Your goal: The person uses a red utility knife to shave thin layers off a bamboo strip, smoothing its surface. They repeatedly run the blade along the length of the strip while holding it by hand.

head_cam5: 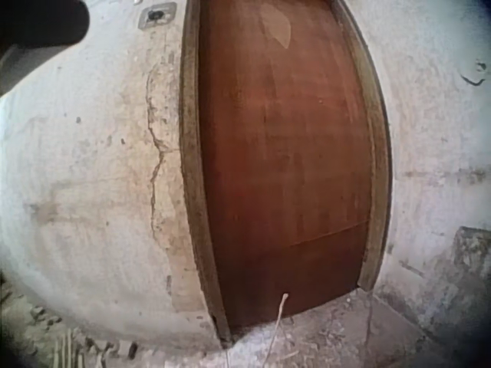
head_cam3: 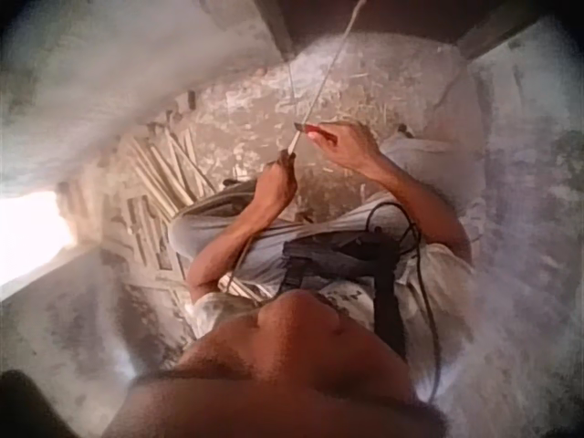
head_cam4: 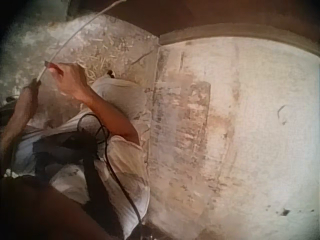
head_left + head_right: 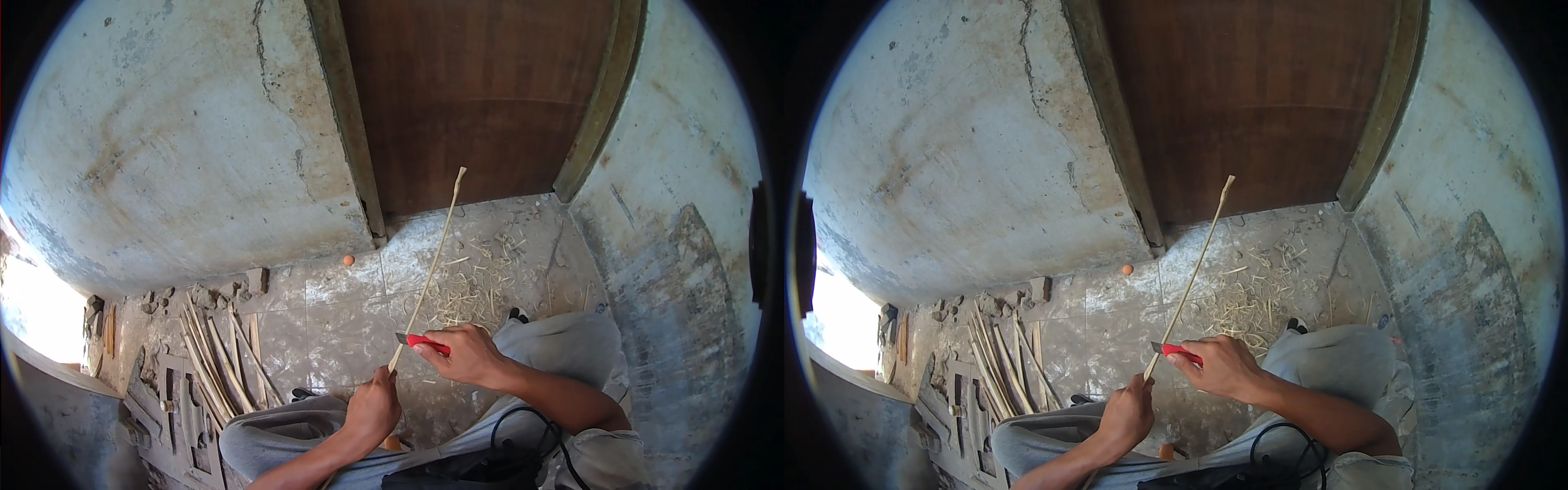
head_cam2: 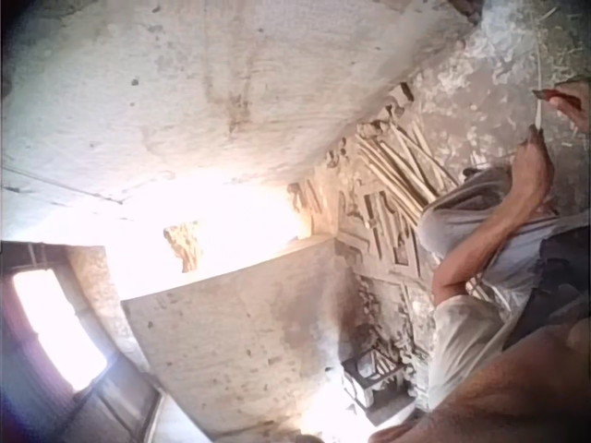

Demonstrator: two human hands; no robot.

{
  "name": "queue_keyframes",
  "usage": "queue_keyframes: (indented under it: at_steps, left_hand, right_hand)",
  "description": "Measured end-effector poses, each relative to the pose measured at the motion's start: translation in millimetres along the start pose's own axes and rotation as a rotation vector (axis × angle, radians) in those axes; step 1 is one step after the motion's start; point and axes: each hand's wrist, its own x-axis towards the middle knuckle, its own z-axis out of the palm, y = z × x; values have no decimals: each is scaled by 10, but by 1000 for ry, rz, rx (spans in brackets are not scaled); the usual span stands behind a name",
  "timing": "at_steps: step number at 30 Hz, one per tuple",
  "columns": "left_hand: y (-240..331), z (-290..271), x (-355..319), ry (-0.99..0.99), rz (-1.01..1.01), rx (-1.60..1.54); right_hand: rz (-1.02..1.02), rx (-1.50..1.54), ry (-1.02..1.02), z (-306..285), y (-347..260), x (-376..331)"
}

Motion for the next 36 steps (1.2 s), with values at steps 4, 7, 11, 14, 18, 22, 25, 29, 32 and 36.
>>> queue_keyframes:
  at_steps: [4,7,11,14,18,22,25,29,32,36]
  left_hand:
    - [60,-3,32,-20,-17,17]
    - [33,23,30,-29,-9,0]
    - [-27,54,19,24,69,-42]
    - [-35,73,23,55,82,-23]
    - [67,-2,0,16,47,1]
    - [58,-11,-150,-35,48,16]
    - [63,-48,-168,-36,50,-6]
    - [79,-55,-177,-45,62,29]
    - [4,-48,-230,-58,100,27]
    - [16,-115,-219,-66,135,-20]
  right_hand:
    - [8,-16,23,-24,20,-25]
    - [27,-44,-6,-33,42,-33]
    - [38,-52,18,-34,23,-19]
    - [42,-52,14,-35,35,-15]
    - [36,-88,88,-19,117,0]
    - [239,-66,107,-322,305,201]
    - [262,-48,160,-419,342,237]
    - [296,-82,273,-483,342,247]
    - [342,-112,317,-550,397,309]
    - [364,-135,347,-664,412,333]
